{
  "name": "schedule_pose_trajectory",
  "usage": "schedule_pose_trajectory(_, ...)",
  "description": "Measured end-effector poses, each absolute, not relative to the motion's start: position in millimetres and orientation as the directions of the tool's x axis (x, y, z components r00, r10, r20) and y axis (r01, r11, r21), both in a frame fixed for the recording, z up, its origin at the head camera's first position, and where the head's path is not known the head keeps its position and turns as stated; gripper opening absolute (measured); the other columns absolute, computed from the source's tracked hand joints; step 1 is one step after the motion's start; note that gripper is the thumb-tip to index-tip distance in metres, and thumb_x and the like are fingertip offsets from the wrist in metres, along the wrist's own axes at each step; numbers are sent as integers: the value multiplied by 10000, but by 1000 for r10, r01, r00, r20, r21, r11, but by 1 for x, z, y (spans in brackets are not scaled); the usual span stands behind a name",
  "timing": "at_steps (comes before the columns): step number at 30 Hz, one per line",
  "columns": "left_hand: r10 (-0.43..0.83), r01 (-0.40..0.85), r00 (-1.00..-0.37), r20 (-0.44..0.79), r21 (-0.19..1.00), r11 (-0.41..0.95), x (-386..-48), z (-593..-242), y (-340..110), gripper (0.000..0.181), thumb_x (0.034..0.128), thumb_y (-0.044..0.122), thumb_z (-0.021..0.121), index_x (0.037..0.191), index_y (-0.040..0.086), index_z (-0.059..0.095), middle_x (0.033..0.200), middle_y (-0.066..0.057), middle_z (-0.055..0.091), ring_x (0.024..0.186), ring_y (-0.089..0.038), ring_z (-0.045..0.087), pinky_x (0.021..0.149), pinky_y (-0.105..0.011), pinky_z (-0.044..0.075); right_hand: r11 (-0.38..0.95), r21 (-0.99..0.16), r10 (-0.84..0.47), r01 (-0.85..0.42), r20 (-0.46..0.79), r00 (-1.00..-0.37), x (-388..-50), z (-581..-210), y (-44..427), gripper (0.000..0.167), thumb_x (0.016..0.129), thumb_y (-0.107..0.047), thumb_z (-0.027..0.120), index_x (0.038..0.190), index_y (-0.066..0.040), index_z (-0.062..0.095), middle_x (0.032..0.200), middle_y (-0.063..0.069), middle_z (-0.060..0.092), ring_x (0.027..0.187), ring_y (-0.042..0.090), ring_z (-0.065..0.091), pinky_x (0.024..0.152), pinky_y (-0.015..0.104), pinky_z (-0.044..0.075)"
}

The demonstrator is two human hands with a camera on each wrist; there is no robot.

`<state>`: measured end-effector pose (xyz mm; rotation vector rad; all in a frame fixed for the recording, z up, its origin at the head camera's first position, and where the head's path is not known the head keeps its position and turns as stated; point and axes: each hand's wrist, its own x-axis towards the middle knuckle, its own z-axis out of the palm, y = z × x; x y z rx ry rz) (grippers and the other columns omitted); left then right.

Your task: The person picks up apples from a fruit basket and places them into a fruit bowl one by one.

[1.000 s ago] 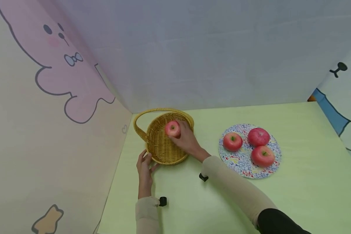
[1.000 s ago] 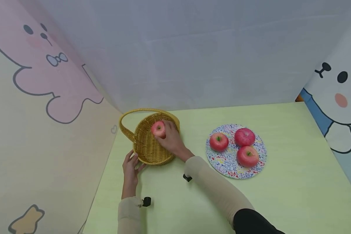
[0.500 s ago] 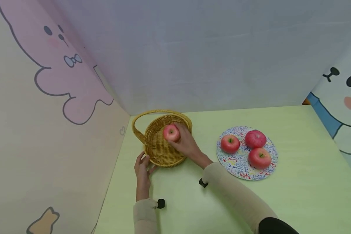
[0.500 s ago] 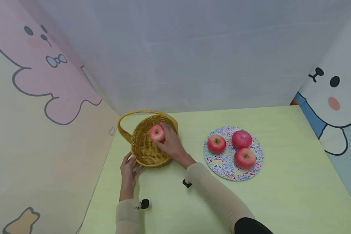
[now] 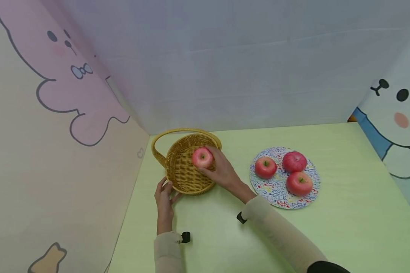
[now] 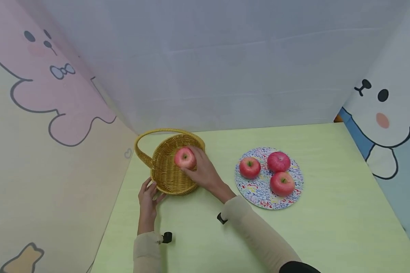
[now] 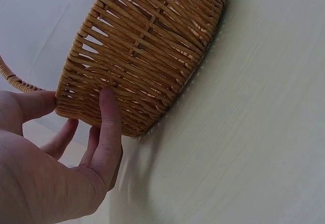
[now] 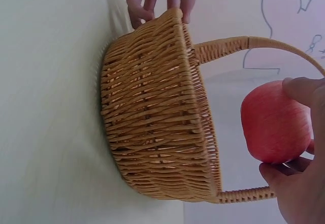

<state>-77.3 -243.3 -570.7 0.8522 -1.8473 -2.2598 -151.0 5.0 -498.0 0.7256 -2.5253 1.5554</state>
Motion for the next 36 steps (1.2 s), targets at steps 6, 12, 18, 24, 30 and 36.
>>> schedule_pose_trajectory(6,-407,-266,-843,-351,930,-252,-76,-569,-243,484,1097,302,549,1568,233,461,1489,-137,486,1335,-343,561,956,-463,633,371,-810,-338,-454,338,-878,-143,-493,22,804,901,-268,843,1551,-58,418,1458,129,537,1299,284,575,1088,499,548)
schedule_pose_trajectory(12,-408,-266,-842,-353,930,-255,-76,-569,-243,486,1096,305,551,1569,237,461,1494,-137,483,1346,-346,558,967,-470,628,347,-793,-332,-501,396,-856,-137,-492,41,779,879,-216,860,1519,-36,452,1461,147,545,1334,293,559,1122,510,521)
schedule_pose_trajectory(18,-418,-264,-840,-345,934,-240,-76,-569,-242,482,1091,314,561,1558,232,472,1465,-130,486,1319,-344,578,920,-439,647,339,-802,-319,-492,394,-862,-130,-487,61,789,885,-244,855,1533,-54,447,1496,141,534,1368,293,545,1145,518,504)
schedule_pose_trajectory(24,-417,-256,-847,-330,940,-224,-75,-571,-242,503,1089,336,566,1568,226,460,1458,-147,484,1315,-359,589,928,-456,644,365,-802,-265,-473,397,-879,-123,-490,82,817,855,-183,879,1535,-45,446,1506,153,538,1377,312,543,1143,540,503)
schedule_pose_trajectory(30,-411,-256,-849,-331,939,-228,-74,-570,-242,498,1090,325,565,1568,226,462,1476,-157,478,1308,-358,591,947,-478,635,402,-812,-207,-423,370,-906,-113,-493,104,807,866,-199,870,1542,-85,444,1513,144,535,1372,311,533,1111,572,515)
schedule_pose_trajectory(36,-408,-256,-849,-336,937,-239,-74,-568,-241,497,1092,320,558,1571,230,460,1485,-156,481,1323,-360,582,950,-475,633,458,-805,-92,-376,378,-921,-98,-502,124,821,840,-155,884,1536,-68,457,1486,147,556,1326,307,548,1089,317,538)
